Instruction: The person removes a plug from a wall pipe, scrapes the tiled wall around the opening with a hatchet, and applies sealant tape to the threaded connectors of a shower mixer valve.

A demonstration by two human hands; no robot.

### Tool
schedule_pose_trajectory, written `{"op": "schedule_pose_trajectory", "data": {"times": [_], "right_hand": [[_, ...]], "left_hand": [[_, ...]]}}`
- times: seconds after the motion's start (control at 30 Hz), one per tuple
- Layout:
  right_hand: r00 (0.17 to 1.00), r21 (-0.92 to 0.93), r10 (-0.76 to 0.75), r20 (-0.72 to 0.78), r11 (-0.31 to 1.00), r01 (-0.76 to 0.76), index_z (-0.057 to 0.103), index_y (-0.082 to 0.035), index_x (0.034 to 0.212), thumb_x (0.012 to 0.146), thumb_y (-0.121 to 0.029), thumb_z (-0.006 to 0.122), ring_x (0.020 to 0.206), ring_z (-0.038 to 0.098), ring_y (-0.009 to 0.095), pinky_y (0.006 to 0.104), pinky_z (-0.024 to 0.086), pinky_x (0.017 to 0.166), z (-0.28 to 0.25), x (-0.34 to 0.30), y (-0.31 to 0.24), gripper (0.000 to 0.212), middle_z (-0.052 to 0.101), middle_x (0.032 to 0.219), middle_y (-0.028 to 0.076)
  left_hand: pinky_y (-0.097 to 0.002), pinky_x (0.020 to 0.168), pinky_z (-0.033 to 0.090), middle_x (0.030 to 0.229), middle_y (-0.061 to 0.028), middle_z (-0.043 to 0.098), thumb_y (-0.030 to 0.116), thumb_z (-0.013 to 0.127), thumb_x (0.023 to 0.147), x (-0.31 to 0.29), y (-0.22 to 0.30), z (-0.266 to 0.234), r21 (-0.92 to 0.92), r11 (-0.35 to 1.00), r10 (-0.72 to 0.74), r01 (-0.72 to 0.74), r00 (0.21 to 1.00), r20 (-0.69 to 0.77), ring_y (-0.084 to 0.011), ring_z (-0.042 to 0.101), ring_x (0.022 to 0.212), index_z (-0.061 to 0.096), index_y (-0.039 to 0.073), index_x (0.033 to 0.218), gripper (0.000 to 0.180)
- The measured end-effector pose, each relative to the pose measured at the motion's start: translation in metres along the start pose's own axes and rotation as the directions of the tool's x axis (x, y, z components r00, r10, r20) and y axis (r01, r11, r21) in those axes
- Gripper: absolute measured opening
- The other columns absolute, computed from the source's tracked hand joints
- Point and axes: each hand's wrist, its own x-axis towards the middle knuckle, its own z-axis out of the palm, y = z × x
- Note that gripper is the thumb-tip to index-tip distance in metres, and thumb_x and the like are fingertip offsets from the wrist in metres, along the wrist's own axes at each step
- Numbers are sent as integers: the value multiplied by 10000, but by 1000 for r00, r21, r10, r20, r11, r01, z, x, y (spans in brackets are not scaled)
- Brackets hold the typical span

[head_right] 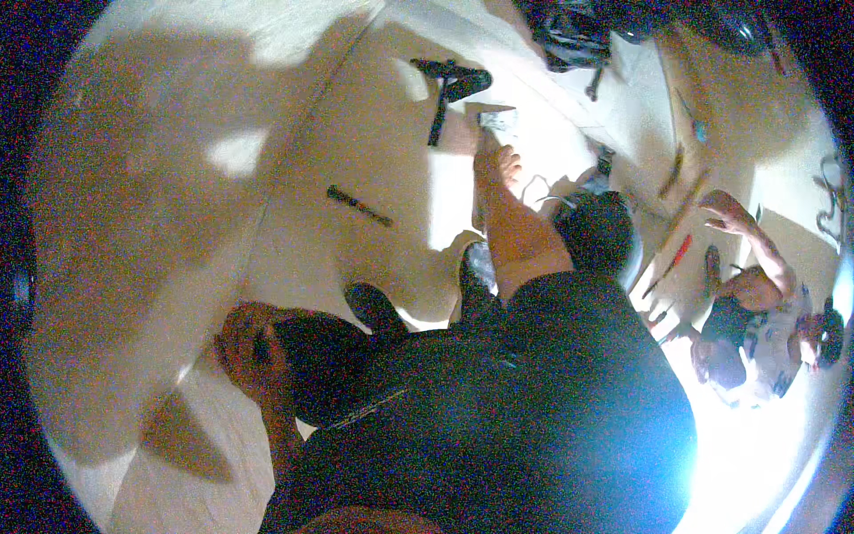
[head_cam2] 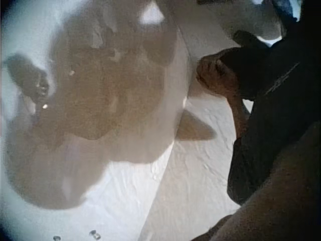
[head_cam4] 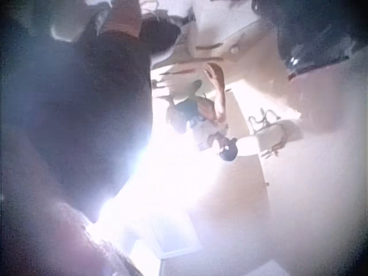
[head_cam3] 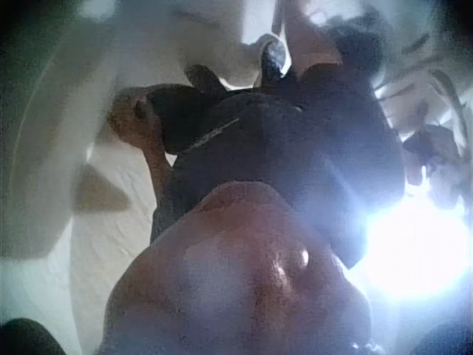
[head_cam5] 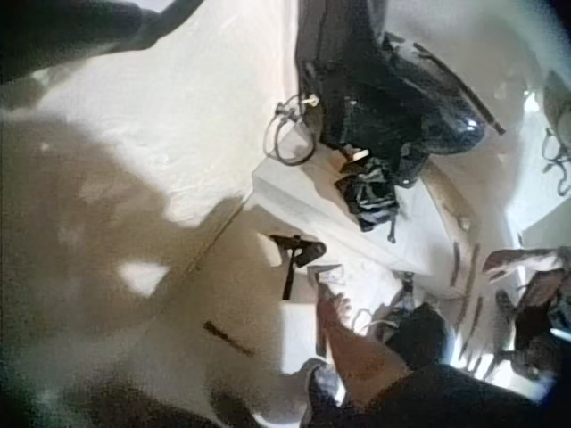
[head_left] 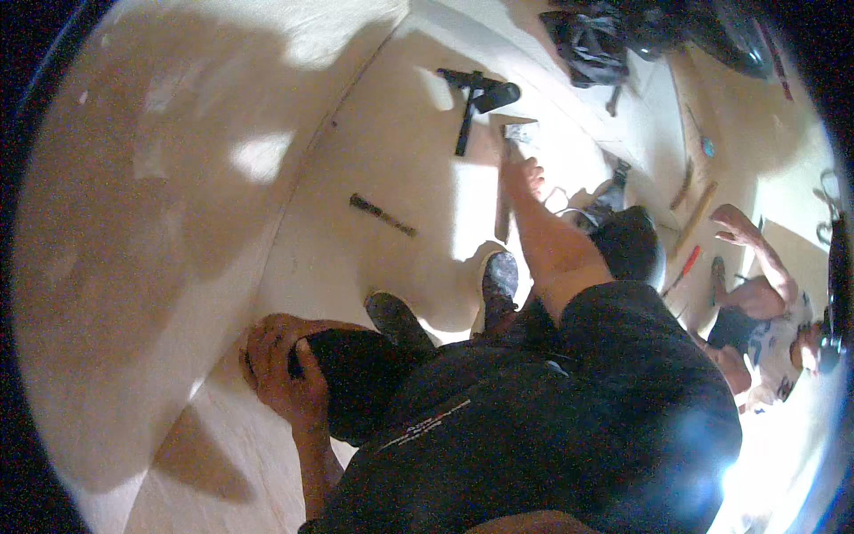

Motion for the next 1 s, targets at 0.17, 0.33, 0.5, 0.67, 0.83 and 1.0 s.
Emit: {"op": "schedule_pose_trajectory", "data": {"times": [0.17,0.33,0.5,0.67,0.83,1.0], "right_hand": [[894,-403,-372,251,799,446,479,-104,1431,940,-285,600,1374,434,380,570,400,1078,22,28,-3,537,491,1429,225],[841,480,-520,147,781,399,487,-52,1427,980,-228,557,1296,534,346,490,480,1024,11,-42,-35,485,538,1393,190],[782,994,-623,32,-63,-91,467,-37,1439,1008,-150,523,1269,575,294,496,553,934,-158,-248,-21,449,520,1418,131],[573,950,-806,-145,49,309,499,11,1291,989,-181,601,438,488,128,303,426,377,-235,-282,-78,372,542,669,30],[381,872,-872,-307,-98,479,483,-3,1263,1011,-148,567,488,505,104,280,448,416,-280,-334,-106,302,518,684,14],[110,760,-906,-409,-272,590,403,-15,1414,1050,-133,492,532,519,98,283,460,448,-326,-391,-126,392,550,766,46]], "left_hand": [[-528,1123,378,1140,-100,713,144,702,869,-11,-14,6,-139,989,-57,42,993,-104,-341,633,1159,697,111,963,99],[-441,891,557,1068,-169,720,62,706,848,50,2,-27,-465,878,-240,110,943,-231,-380,692,988,690,52,1005,158],[-389,946,546,1084,-145,738,37,727,866,98,29,-218,-155,936,38,-317,527,-849,-321,713,1025,722,55,1066,201],[-422,872,548,1021,-141,730,74,743,852,201,28,-330,314,897,337,-311,21,-941,-328,691,968,717,60,1053,203],[-466,842,473,993,-112,665,142,754,767,291,-4,-452,604,794,592,-67,-137,-794,-335,609,961,673,97,1032,280],[-475,749,513,886,-74,697,205,765,750,309,7,-461,529,836,533,143,13,-846,-331,636,867,745,160,889,148]]}}
